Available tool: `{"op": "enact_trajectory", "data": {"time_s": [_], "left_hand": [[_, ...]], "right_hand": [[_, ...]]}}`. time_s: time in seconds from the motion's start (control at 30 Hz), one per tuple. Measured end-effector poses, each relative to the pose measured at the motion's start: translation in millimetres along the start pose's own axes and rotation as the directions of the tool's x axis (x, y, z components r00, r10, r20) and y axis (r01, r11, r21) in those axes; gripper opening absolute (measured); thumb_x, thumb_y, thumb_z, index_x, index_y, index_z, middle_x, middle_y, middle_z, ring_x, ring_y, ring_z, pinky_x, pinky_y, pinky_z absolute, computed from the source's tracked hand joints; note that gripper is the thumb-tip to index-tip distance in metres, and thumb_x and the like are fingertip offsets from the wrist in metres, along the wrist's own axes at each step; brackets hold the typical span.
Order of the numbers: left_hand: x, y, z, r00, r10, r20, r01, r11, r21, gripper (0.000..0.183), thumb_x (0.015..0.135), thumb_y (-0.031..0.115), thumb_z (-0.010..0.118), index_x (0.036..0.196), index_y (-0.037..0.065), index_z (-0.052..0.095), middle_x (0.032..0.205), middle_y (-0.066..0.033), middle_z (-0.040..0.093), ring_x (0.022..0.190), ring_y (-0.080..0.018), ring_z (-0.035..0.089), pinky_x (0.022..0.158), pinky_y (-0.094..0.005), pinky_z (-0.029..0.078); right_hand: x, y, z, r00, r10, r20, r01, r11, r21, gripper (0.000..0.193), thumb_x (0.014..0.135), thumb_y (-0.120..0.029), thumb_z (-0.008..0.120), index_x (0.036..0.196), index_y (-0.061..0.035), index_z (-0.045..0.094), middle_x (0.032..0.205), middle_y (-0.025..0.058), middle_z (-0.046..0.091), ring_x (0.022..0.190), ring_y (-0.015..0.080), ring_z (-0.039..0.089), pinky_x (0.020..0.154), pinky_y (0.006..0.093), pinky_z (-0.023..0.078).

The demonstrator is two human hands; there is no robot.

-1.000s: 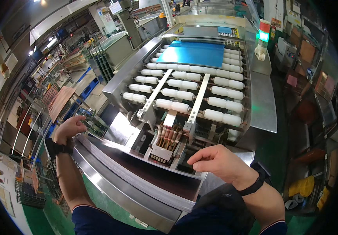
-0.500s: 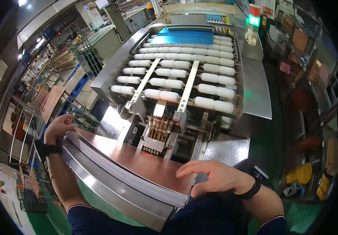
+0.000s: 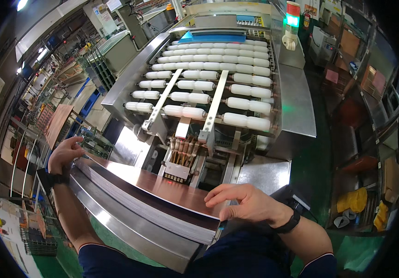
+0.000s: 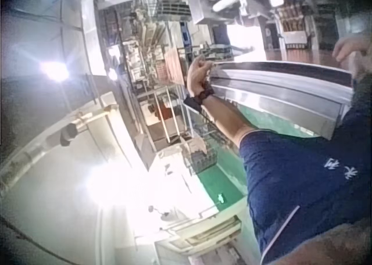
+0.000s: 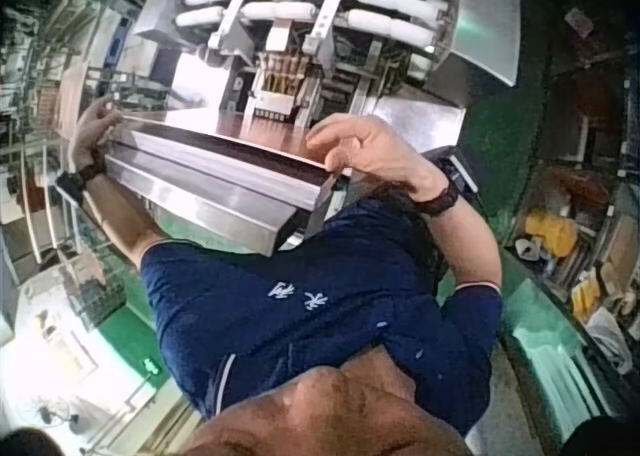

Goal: Loading metal plates onto a roller conveyor in a fabrication plant.

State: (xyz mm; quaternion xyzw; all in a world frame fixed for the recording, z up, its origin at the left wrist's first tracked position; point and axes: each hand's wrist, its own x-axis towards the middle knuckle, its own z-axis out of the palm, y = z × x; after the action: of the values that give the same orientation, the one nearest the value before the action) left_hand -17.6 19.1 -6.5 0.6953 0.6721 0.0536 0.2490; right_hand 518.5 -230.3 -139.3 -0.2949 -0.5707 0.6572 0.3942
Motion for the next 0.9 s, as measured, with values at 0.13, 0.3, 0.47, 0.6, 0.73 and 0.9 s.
{"op": "enact_trajectory", "data": {"time_s": [0.13,0.3,0.47,0.6,0.73,0.9], "left_hand": [[-4,-1,-1,1.0,0.011,-0.014,-0.012,1.0,-0.01,0.065,0.085,0.011,0.081,0.143,-0.003,0.055,0.092,-0.0039,0.067,0.082,-0.013,0.064,0.074,-0.0289,0.053],[-5,6,0,1.0,-0.014,-0.009,0.014,1.0,-0.016,0.065,0.084,0.008,0.081,0.142,-0.003,0.055,0.093,-0.0048,0.069,0.084,-0.0135,0.065,0.076,-0.0288,0.053],[-6,11,1,1.0,-0.029,-0.002,0.029,0.999,-0.021,0.065,0.084,0.008,0.08,0.143,-0.004,0.054,0.093,-0.005,0.068,0.085,-0.0137,0.065,0.078,-0.0284,0.054],[-7,9,-1,1.0,-0.012,-0.002,0.012,0.999,-0.035,0.066,0.084,0.008,0.08,0.143,-0.004,0.053,0.094,-0.0053,0.068,0.085,-0.014,0.065,0.078,-0.0283,0.054],[-8,9,-1,1.0,-0.015,0.001,0.015,0.999,-0.031,0.067,0.084,0.008,0.08,0.144,-0.004,0.053,0.095,-0.0059,0.068,0.085,-0.014,0.065,0.078,-0.0284,0.054],[-7,12,0,1.0,-0.015,0.007,0.015,0.999,-0.047,0.068,0.084,0.009,0.08,0.144,-0.003,0.053,0.093,-0.0061,0.07,0.083,-0.0142,0.066,0.077,-0.0288,0.054]], "right_hand": [[1,3,-2,0.997,0.075,-0.017,-0.075,0.997,0.023,0.041,0.094,-0.031,0.079,0.121,-0.0009,0.073,0.124,0.0092,0.065,0.115,0.02,0.063,0.098,0.0326,0.051],[-1,5,5,0.998,0.065,-0.009,-0.064,0.996,0.066,0.052,0.095,-0.041,0.076,0.125,0.0003,0.069,0.126,0.0111,0.063,0.114,0.0207,0.063,0.099,0.0338,0.05],[4,-17,24,0.995,0.103,-0.003,-0.101,0.978,-0.183,0.053,0.096,-0.048,0.073,0.12,-0.0002,0.07,0.119,0.0114,0.064,0.112,0.021,0.063,0.099,0.0342,0.05],[7,-22,28,0.986,0.163,0.017,-0.157,0.971,-0.178,0.046,0.097,-0.043,0.073,0.117,-0.001,0.071,0.114,0.0107,0.066,0.11,0.0202,0.064,0.098,0.0326,0.051],[11,-21,30,0.982,0.187,0.033,-0.181,0.973,-0.146,0.039,0.097,-0.036,0.074,0.116,-0.0013,0.071,0.112,0.0094,0.068,0.106,0.0167,0.066,0.094,0.0304,0.052],[14,-25,22,0.969,0.247,0.01,-0.247,0.966,0.079,0.03,0.098,-0.022,0.073,0.118,0.0,0.072,0.105,0.0056,0.073,0.1,0.0115,0.067,0.09,0.0269,0.053]]}}
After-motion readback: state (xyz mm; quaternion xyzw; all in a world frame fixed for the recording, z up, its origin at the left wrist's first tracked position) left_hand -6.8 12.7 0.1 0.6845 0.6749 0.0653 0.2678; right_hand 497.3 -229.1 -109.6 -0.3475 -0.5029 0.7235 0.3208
